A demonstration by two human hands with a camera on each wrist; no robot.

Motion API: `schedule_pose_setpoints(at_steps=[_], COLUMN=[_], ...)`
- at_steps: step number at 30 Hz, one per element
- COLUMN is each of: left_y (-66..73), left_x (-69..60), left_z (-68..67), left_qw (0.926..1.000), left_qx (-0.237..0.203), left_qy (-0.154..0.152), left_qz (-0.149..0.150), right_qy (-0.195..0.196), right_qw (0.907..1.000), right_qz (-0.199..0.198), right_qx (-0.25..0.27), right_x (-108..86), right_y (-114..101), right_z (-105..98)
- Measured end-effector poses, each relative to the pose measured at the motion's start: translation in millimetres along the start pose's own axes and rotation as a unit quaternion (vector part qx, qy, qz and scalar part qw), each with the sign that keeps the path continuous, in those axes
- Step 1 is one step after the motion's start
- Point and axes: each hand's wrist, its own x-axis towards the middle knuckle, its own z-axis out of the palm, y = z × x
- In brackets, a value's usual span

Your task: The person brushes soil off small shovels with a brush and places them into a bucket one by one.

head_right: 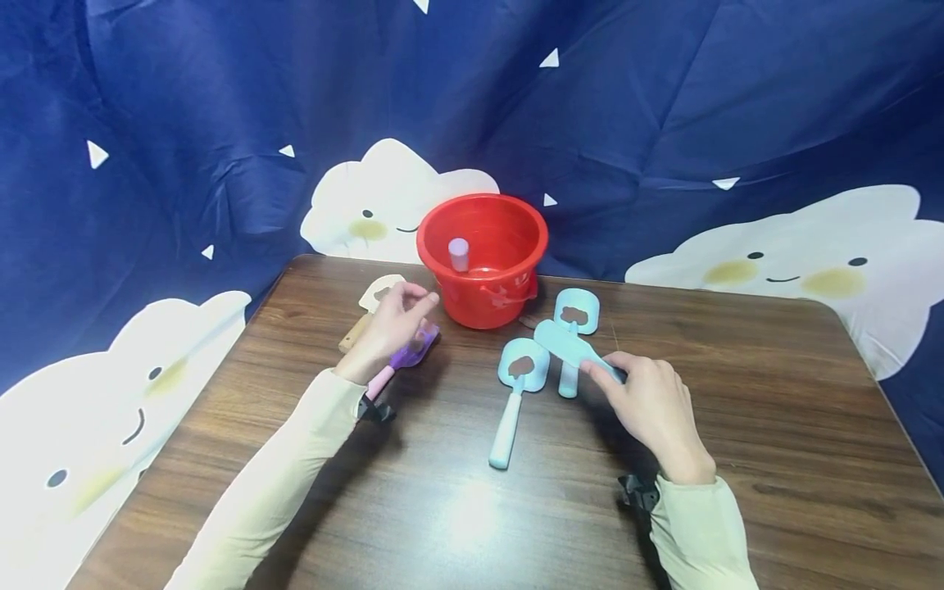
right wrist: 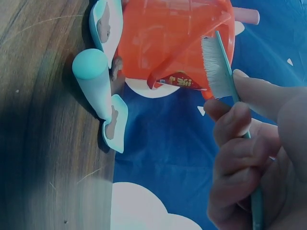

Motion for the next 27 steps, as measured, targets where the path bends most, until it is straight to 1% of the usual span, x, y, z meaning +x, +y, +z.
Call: schedule_pose_setpoints(at_steps=[2,4,8,11,14,17,20,23,25,27], left_y=[-4.9,-10.4,-20.1,-26.6,-31.1,-32.5,-31.0,-30.8,-30.7,-30.1], left_x=[-3.8,-7.8,-18.0,-24.7,-29.4,-33.0,-37.0,-39.6,-40.9,-41.9], left_z=[8.7,19.3,42.3,58.8,73.2,84.1,91.5,97.6,100.9,103.7], left_qw=[0.9990,0.9958,0.9840,0.9745,0.9667,0.9602,0.9550,0.9494,0.9432,0.9334], left_qx=[0.017,0.035,0.075,0.103,0.129,0.150,0.161,0.179,0.206,0.247], left_qy=[-0.041,-0.083,-0.159,-0.196,-0.218,-0.233,-0.245,-0.254,-0.259,-0.260], left_qz=[-0.008,-0.015,-0.029,-0.036,-0.035,-0.036,-0.044,-0.046,-0.033,-0.008], right_qy=[0.000,-0.001,-0.001,0.003,0.007,0.008,0.006,0.004,0.003,0.003], right_qw=[1.0000,1.0000,1.0000,0.9999,0.9999,0.9999,0.9999,0.9999,0.9999,0.9999], right_qz=[0.002,0.005,0.008,0.009,0.008,0.008,0.008,0.008,0.008,0.009], right_qx=[0.001,0.001,0.002,0.005,0.007,0.008,0.007,0.006,0.006,0.005], right_x=[0.0,-0.3,-1.1,-1.9,-2.7,-3.4,-3.9,-4.2,-4.3,-4.8], right_y=[1,2,4,5,7,8,9,10,10,10], right_z=[-1,-1,-1,-1,-1,0,1,1,1,2])
